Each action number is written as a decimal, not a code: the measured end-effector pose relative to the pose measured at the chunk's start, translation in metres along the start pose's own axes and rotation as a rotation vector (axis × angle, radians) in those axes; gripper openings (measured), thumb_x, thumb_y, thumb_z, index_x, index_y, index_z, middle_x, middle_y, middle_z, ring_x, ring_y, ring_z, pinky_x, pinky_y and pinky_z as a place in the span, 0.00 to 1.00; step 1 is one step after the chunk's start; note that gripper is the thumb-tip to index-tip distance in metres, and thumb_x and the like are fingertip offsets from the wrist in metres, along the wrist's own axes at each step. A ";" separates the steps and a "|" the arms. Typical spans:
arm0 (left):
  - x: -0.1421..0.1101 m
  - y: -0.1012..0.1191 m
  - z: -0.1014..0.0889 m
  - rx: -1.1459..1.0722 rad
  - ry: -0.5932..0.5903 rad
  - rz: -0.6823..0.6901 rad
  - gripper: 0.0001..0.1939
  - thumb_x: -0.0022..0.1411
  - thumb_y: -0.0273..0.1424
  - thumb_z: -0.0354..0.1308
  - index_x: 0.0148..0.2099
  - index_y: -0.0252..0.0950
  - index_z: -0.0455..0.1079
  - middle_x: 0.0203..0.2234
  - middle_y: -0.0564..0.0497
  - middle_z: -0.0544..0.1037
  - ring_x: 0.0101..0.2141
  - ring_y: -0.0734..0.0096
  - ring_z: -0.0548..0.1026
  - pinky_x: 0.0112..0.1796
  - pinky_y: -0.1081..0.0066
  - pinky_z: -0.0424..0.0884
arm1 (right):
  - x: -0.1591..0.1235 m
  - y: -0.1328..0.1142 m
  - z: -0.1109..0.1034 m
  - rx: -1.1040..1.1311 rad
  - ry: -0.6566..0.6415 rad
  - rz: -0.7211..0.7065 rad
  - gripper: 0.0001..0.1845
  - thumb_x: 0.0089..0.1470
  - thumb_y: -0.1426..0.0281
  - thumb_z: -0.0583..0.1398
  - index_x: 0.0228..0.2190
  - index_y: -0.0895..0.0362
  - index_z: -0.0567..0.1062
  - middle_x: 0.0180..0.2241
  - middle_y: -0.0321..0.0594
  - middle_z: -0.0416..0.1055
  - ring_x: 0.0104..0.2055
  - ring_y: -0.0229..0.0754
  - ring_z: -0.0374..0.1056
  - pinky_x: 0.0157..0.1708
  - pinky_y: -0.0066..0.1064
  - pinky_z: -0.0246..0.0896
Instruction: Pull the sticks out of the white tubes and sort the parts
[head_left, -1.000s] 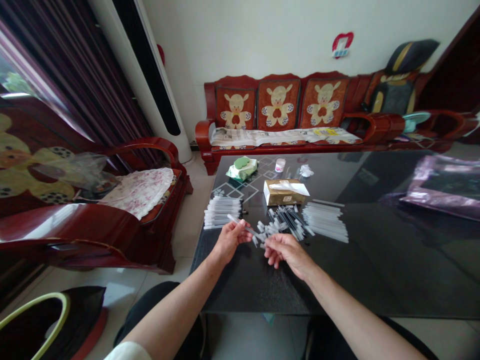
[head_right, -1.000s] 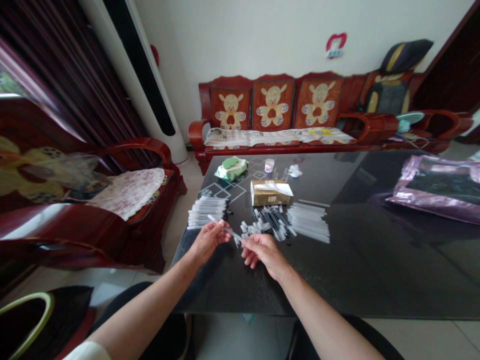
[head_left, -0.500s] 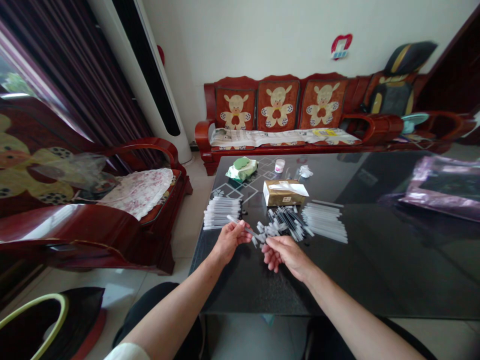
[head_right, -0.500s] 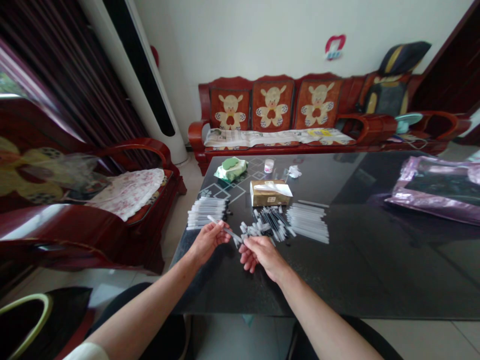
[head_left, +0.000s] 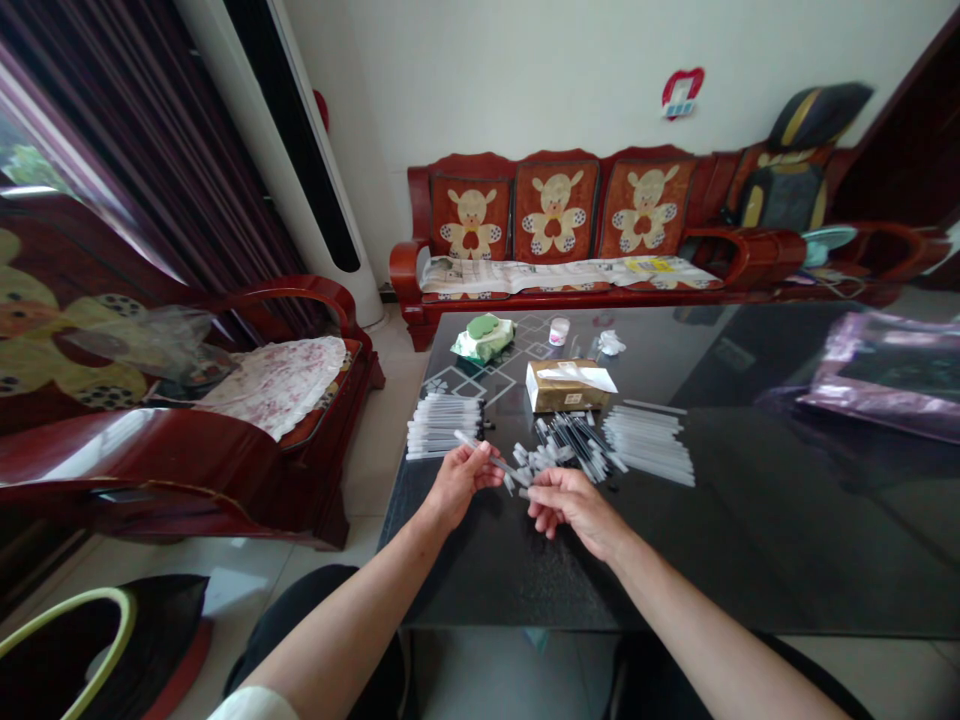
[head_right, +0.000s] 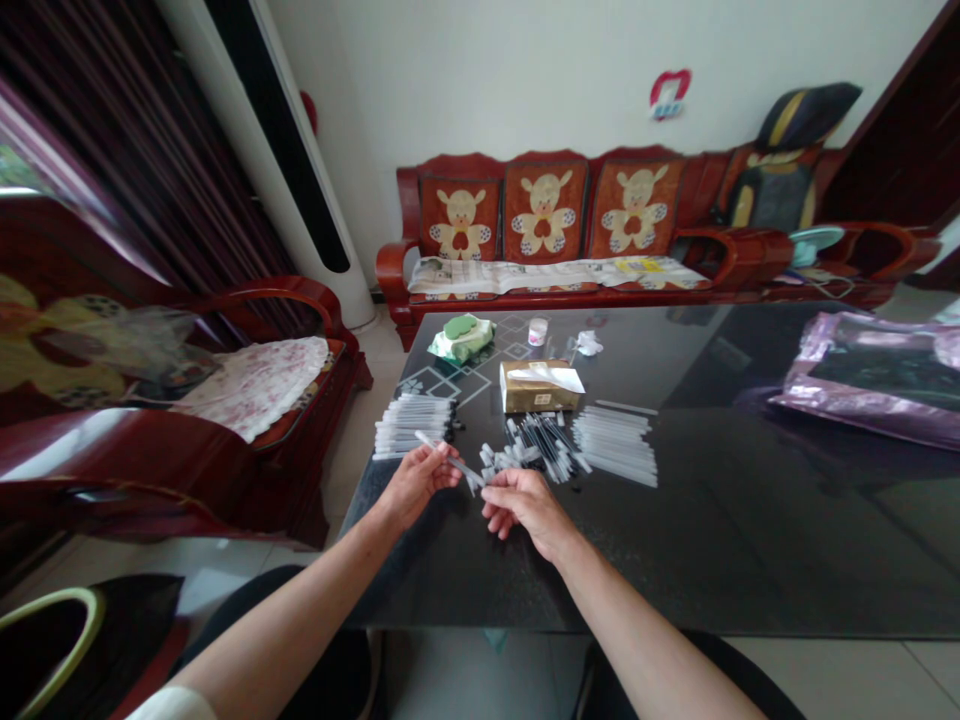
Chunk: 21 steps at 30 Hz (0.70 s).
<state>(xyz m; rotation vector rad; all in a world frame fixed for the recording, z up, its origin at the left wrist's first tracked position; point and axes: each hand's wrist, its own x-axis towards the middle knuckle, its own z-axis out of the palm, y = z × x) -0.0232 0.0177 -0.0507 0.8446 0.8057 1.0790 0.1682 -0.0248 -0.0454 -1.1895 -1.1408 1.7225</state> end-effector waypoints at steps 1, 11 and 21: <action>0.000 0.000 0.000 -0.001 -0.001 0.001 0.18 0.54 0.42 0.62 0.35 0.29 0.71 0.23 0.48 0.76 0.23 0.75 0.74 0.29 0.75 0.71 | 0.000 0.000 0.000 0.004 -0.001 0.003 0.18 0.45 0.58 0.63 0.29 0.60 0.70 0.22 0.38 0.73 0.18 0.34 0.67 0.15 0.22 0.59; 0.005 0.002 -0.007 -0.035 0.076 0.009 0.16 0.53 0.40 0.63 0.33 0.29 0.71 0.23 0.47 0.77 0.23 0.75 0.75 0.27 0.76 0.72 | 0.000 -0.019 -0.040 -0.222 0.140 -0.045 0.17 0.45 0.57 0.62 0.26 0.61 0.73 0.21 0.40 0.72 0.18 0.35 0.67 0.14 0.23 0.57; 0.007 -0.004 -0.009 -0.060 0.068 -0.023 0.15 0.54 0.38 0.63 0.34 0.29 0.71 0.23 0.47 0.77 0.23 0.75 0.76 0.28 0.76 0.73 | -0.011 -0.037 -0.126 -1.263 0.497 -0.018 0.08 0.43 0.70 0.60 0.17 0.56 0.75 0.16 0.37 0.69 0.20 0.36 0.65 0.22 0.26 0.52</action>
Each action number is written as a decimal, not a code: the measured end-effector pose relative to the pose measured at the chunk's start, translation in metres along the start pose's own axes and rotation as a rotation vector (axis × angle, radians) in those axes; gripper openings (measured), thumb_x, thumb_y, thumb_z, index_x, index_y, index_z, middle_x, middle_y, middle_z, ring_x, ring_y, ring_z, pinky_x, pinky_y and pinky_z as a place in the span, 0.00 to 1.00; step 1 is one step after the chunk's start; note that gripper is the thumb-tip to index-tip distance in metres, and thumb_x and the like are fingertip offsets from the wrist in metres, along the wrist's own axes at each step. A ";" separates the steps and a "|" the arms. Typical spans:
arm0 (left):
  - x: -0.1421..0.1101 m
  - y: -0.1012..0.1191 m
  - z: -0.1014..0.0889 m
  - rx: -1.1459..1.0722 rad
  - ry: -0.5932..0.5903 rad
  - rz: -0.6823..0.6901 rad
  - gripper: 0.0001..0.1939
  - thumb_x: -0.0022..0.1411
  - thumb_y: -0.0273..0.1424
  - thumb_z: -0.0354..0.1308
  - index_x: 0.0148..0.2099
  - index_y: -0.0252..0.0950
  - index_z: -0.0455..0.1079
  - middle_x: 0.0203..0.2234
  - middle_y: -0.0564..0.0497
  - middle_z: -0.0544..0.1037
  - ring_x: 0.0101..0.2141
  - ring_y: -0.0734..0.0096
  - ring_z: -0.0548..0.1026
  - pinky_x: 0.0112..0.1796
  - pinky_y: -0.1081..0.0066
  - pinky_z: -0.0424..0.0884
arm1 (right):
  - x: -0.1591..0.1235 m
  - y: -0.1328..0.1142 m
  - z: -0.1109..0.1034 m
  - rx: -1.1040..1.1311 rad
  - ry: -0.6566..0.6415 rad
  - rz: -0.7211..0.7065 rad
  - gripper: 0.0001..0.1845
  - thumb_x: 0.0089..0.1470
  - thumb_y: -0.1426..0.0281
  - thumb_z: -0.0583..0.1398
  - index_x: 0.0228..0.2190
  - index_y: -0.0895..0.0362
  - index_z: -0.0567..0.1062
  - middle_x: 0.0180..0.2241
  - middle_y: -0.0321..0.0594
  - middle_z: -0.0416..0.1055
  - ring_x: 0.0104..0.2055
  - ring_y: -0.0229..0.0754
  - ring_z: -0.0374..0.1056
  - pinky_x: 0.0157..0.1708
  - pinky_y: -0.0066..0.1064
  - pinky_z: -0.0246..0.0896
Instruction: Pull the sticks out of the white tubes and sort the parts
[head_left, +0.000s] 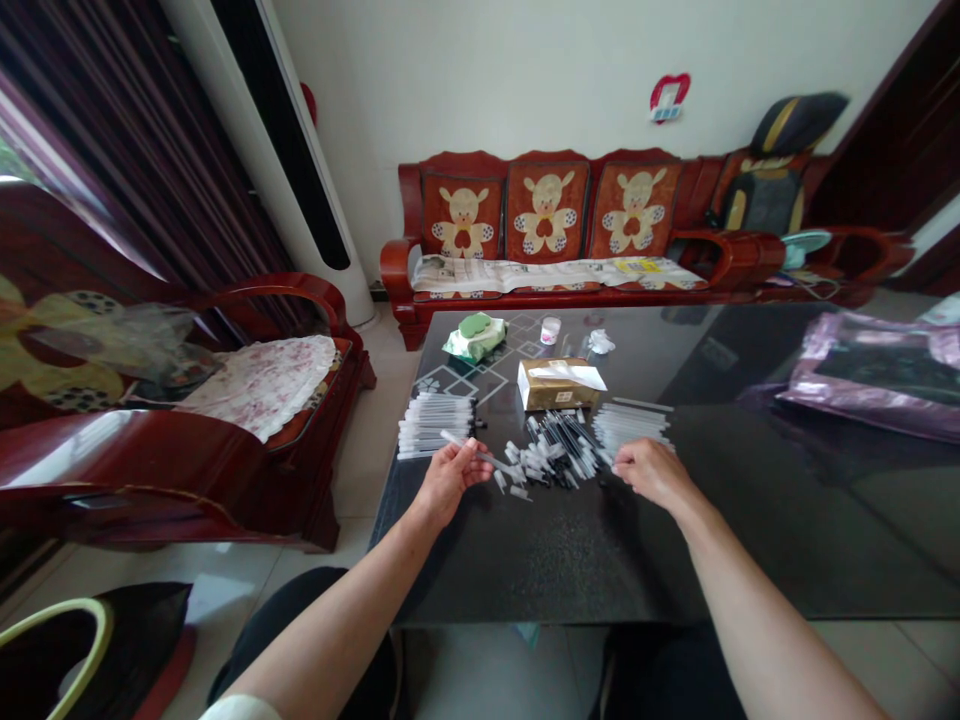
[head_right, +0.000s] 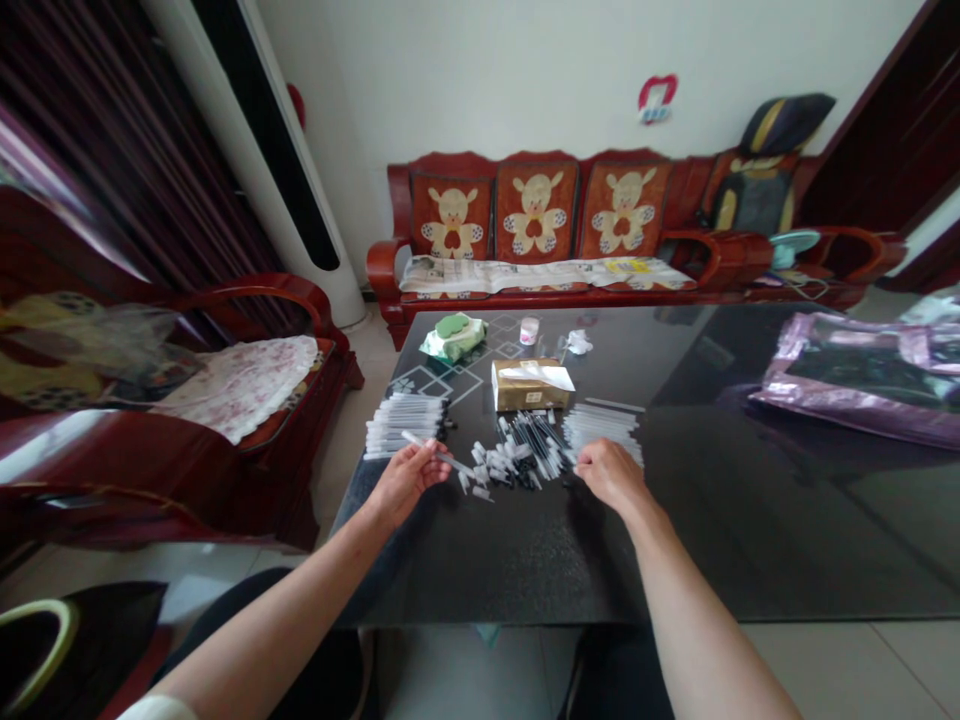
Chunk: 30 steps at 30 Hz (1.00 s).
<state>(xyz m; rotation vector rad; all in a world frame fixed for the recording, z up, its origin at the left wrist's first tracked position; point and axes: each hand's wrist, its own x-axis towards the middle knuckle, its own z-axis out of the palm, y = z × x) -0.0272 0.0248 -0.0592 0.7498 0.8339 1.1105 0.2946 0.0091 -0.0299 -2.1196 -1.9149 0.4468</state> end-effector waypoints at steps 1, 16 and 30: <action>0.000 0.000 0.000 -0.002 0.002 -0.001 0.15 0.54 0.38 0.63 0.34 0.29 0.71 0.23 0.48 0.77 0.23 0.75 0.76 0.28 0.76 0.73 | 0.000 -0.001 0.002 -0.030 -0.022 -0.005 0.07 0.43 0.70 0.60 0.17 0.56 0.75 0.16 0.37 0.69 0.21 0.37 0.66 0.23 0.26 0.51; 0.000 -0.003 0.000 -0.011 -0.003 -0.005 0.14 0.55 0.37 0.62 0.34 0.28 0.70 0.25 0.46 0.78 0.24 0.75 0.76 0.28 0.76 0.73 | -0.002 -0.010 0.011 -0.004 -0.056 -0.022 0.10 0.41 0.78 0.55 0.22 0.59 0.76 0.18 0.39 0.71 0.23 0.38 0.68 0.26 0.25 0.54; -0.003 -0.002 0.003 0.001 -0.027 -0.009 0.15 0.55 0.37 0.62 0.34 0.28 0.70 0.23 0.46 0.77 0.23 0.75 0.75 0.28 0.76 0.73 | 0.004 -0.001 0.031 0.285 -0.155 0.180 0.08 0.38 0.81 0.54 0.23 0.61 0.72 0.17 0.40 0.71 0.16 0.36 0.67 0.13 0.21 0.55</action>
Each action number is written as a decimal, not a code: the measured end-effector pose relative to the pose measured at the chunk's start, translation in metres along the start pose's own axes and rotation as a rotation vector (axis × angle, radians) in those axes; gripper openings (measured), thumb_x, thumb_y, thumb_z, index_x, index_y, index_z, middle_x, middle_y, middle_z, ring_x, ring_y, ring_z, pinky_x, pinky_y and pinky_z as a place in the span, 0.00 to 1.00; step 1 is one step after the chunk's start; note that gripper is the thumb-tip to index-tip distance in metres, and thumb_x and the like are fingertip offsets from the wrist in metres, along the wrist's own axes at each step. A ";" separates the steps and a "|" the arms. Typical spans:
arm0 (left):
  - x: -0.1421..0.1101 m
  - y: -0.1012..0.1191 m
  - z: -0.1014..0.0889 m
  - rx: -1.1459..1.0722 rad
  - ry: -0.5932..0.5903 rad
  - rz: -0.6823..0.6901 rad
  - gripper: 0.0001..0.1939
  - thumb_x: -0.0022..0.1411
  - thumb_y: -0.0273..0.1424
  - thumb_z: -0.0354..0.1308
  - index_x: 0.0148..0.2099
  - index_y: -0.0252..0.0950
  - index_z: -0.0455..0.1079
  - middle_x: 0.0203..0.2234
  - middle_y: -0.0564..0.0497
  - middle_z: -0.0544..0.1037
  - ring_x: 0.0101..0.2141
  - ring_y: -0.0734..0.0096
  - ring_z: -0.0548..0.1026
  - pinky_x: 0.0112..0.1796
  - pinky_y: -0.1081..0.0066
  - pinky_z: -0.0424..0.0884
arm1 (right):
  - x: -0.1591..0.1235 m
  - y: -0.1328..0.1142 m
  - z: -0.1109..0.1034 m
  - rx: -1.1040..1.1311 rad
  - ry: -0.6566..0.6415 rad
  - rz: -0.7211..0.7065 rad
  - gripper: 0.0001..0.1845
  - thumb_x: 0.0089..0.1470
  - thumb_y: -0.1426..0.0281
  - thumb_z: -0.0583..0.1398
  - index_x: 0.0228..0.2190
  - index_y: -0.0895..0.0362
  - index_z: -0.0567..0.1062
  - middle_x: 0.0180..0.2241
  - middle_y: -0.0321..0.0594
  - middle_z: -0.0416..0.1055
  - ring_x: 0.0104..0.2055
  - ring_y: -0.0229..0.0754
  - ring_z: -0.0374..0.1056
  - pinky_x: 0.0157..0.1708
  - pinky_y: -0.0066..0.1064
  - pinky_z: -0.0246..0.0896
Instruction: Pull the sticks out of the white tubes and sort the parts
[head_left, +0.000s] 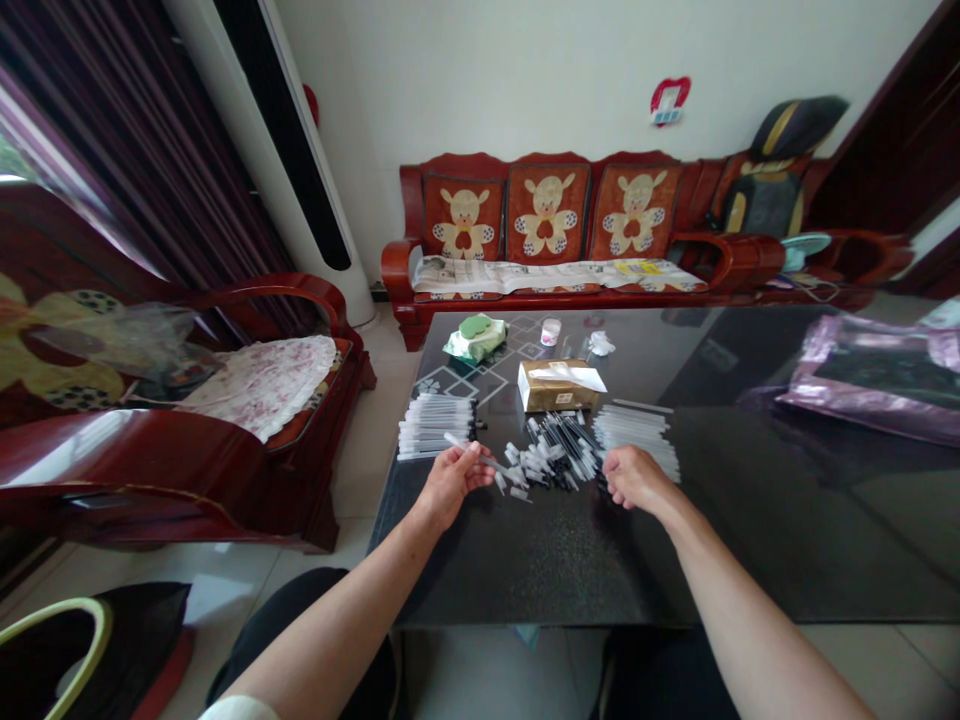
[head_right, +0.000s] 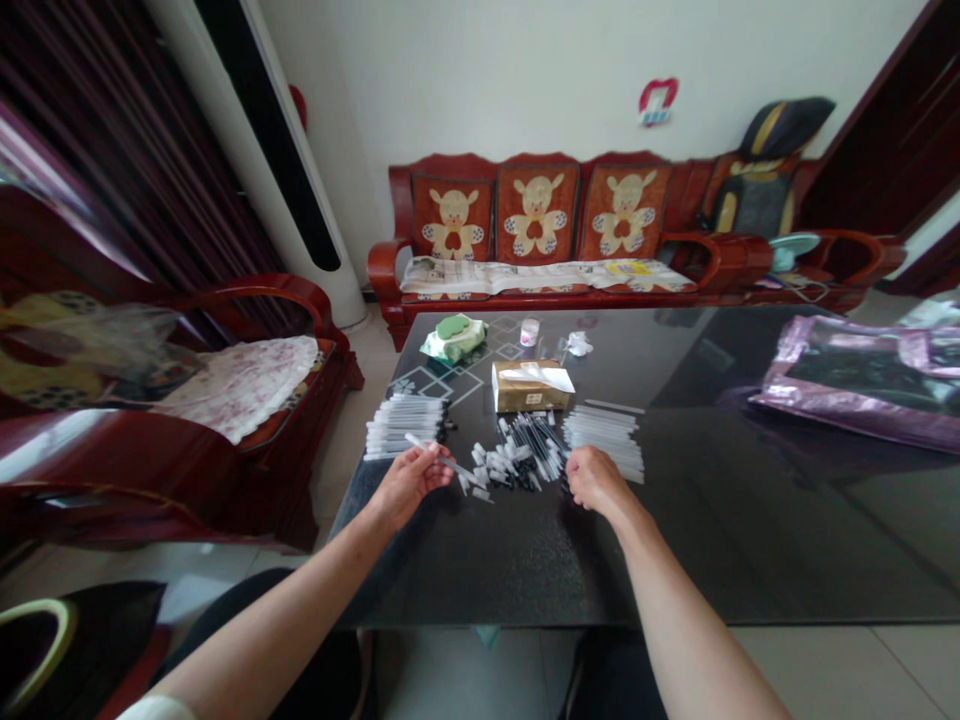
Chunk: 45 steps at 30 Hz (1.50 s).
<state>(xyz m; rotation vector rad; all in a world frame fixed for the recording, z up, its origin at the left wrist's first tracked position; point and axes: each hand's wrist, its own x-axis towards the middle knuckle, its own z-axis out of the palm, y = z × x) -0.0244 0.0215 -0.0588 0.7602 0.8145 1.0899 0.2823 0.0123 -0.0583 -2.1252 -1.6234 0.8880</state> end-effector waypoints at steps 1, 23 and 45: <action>0.000 -0.001 -0.001 0.001 -0.002 0.001 0.15 0.55 0.37 0.62 0.35 0.28 0.70 0.23 0.47 0.77 0.23 0.75 0.75 0.28 0.76 0.73 | 0.001 0.000 0.001 0.004 -0.002 0.003 0.08 0.38 0.81 0.54 0.23 0.61 0.72 0.17 0.40 0.71 0.15 0.36 0.67 0.13 0.20 0.55; -0.001 0.002 0.005 0.007 -0.029 0.001 0.14 0.56 0.36 0.62 0.35 0.27 0.71 0.24 0.46 0.77 0.24 0.74 0.76 0.28 0.76 0.73 | -0.042 -0.060 0.042 0.397 -0.491 -0.347 0.17 0.50 0.60 0.56 0.26 0.62 0.73 0.22 0.41 0.73 0.19 0.35 0.68 0.14 0.22 0.60; -0.008 0.004 0.010 0.068 -0.177 -0.025 0.16 0.55 0.38 0.62 0.36 0.28 0.73 0.24 0.46 0.77 0.25 0.76 0.74 0.31 0.75 0.71 | -0.037 -0.057 0.022 0.083 0.009 -0.391 0.19 0.56 0.57 0.51 0.25 0.58 0.72 0.22 0.39 0.71 0.23 0.36 0.67 0.22 0.25 0.56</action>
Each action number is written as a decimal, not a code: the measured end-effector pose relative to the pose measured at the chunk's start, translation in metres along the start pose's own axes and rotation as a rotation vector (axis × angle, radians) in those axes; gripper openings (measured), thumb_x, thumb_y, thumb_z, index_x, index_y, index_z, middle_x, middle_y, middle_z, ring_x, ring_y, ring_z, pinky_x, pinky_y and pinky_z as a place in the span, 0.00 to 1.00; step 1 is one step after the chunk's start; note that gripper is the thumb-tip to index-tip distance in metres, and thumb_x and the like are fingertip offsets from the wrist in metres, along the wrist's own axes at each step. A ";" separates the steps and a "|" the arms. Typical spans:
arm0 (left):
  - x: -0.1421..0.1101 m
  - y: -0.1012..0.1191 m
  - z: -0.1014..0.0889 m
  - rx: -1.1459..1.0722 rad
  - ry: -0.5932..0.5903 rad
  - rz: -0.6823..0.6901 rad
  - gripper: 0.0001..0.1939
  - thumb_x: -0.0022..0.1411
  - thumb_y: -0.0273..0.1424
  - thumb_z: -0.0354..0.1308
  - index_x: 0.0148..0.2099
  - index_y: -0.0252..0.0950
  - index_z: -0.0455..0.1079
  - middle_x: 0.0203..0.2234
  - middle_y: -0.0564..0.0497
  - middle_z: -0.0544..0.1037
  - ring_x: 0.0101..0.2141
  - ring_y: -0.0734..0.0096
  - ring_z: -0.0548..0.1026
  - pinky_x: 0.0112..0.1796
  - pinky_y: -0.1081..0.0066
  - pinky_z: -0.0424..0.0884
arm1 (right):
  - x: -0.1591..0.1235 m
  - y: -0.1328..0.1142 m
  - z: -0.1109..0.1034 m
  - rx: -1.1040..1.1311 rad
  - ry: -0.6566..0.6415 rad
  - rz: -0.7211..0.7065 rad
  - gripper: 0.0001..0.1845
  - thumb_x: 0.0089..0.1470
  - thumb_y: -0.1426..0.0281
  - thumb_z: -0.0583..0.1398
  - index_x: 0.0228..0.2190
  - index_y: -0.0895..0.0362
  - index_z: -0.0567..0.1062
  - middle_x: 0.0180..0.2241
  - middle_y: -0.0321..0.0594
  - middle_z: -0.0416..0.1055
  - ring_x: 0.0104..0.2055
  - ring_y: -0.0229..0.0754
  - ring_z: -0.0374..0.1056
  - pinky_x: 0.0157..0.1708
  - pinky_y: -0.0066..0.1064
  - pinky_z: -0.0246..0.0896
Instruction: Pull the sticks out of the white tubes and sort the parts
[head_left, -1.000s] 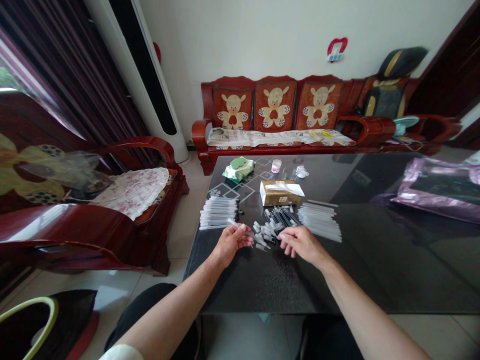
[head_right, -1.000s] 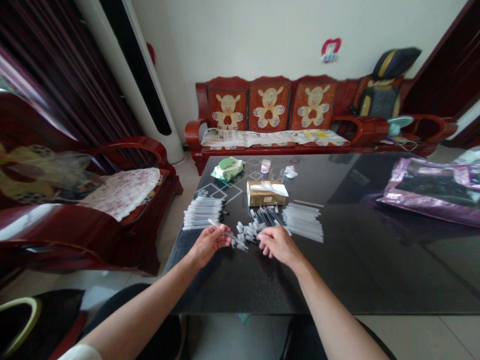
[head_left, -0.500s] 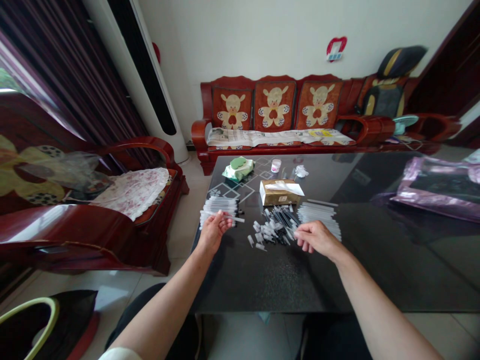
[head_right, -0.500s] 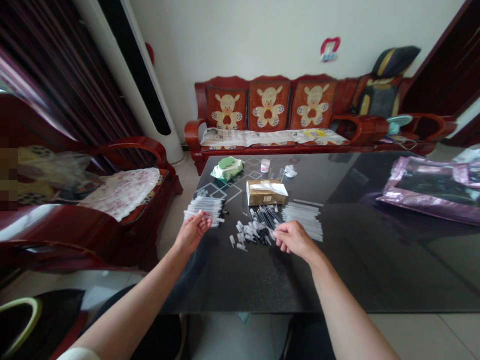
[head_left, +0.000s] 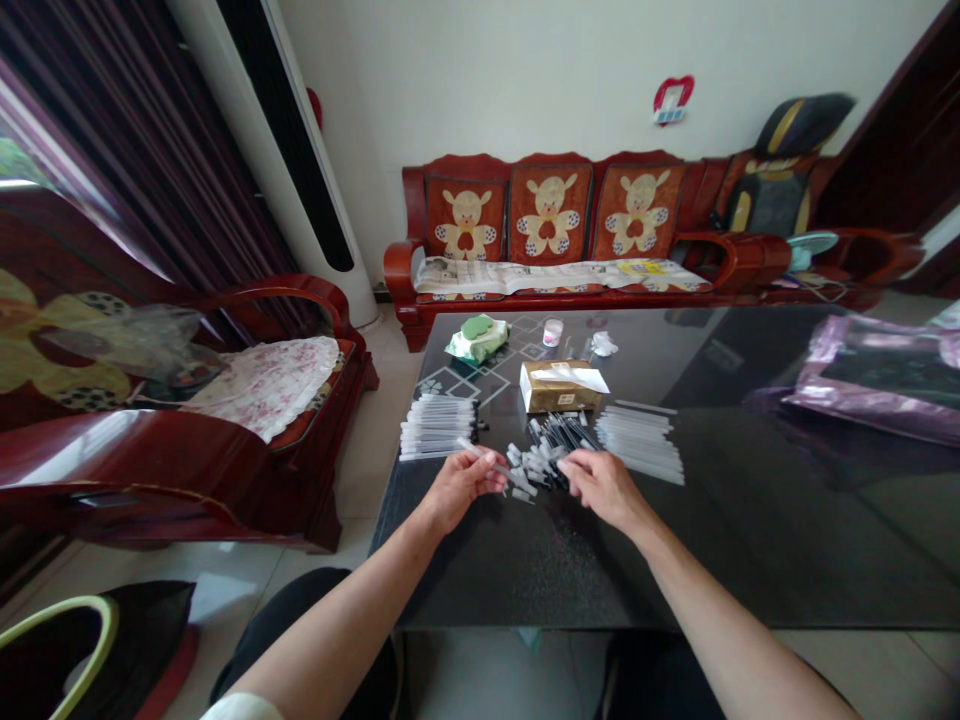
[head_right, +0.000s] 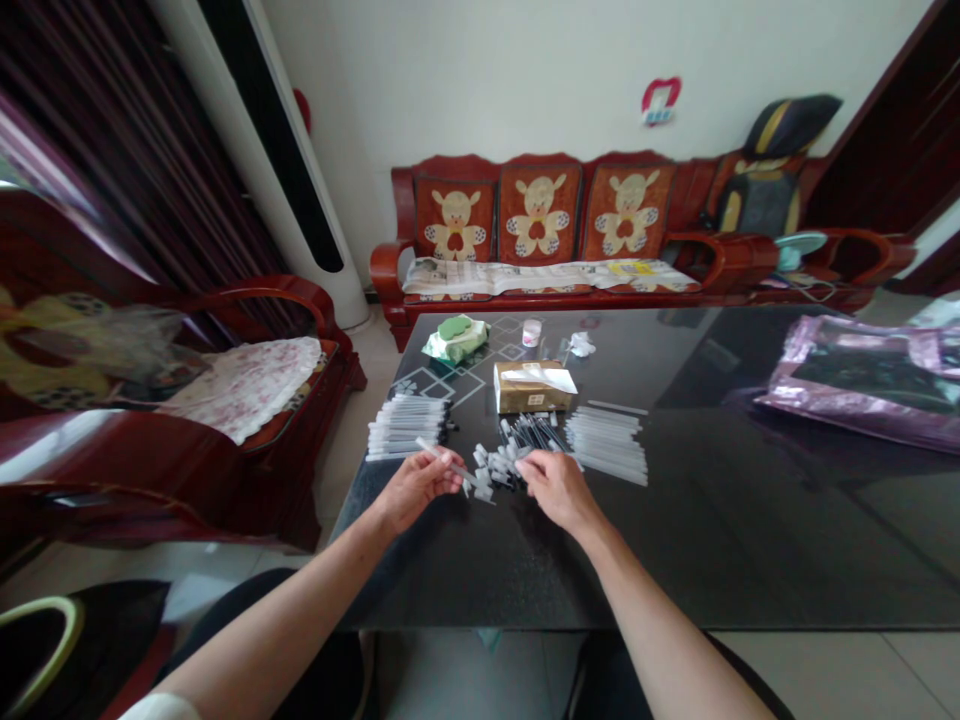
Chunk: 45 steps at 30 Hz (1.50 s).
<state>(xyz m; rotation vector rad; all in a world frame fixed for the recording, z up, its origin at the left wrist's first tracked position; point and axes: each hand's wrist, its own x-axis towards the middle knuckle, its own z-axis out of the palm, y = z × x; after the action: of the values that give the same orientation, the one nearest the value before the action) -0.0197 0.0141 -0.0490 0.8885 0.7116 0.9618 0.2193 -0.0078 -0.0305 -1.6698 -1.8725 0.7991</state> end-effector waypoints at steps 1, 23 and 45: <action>-0.002 -0.002 0.004 0.014 -0.037 -0.004 0.15 0.56 0.38 0.61 0.37 0.28 0.73 0.25 0.46 0.77 0.26 0.75 0.74 0.32 0.75 0.71 | -0.002 -0.006 0.008 0.150 -0.107 -0.003 0.22 0.56 0.55 0.50 0.25 0.58 0.72 0.22 0.39 0.71 0.21 0.35 0.67 0.21 0.24 0.56; -0.012 0.011 0.017 0.958 -0.111 0.362 0.13 0.63 0.37 0.50 0.36 0.35 0.72 0.25 0.51 0.72 0.26 0.72 0.69 0.30 0.75 0.63 | -0.011 -0.026 0.041 0.761 -0.548 0.195 0.23 0.53 0.52 0.53 0.29 0.62 0.71 0.12 0.29 0.61 0.08 0.25 0.42 0.08 0.19 0.32; -0.015 0.021 0.015 1.407 -0.153 0.494 0.16 0.68 0.36 0.42 0.31 0.36 0.64 0.26 0.51 0.68 0.28 0.71 0.67 0.31 0.74 0.58 | -0.014 -0.023 0.030 0.462 -0.489 0.060 0.24 0.59 0.55 0.46 0.33 0.61 0.71 0.18 0.36 0.70 0.11 0.30 0.50 0.13 0.24 0.41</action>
<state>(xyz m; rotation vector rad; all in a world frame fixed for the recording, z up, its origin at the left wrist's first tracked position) -0.0213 0.0014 -0.0216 2.4245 1.0460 0.6977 0.1840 -0.0260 -0.0349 -1.3170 -1.7445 1.6404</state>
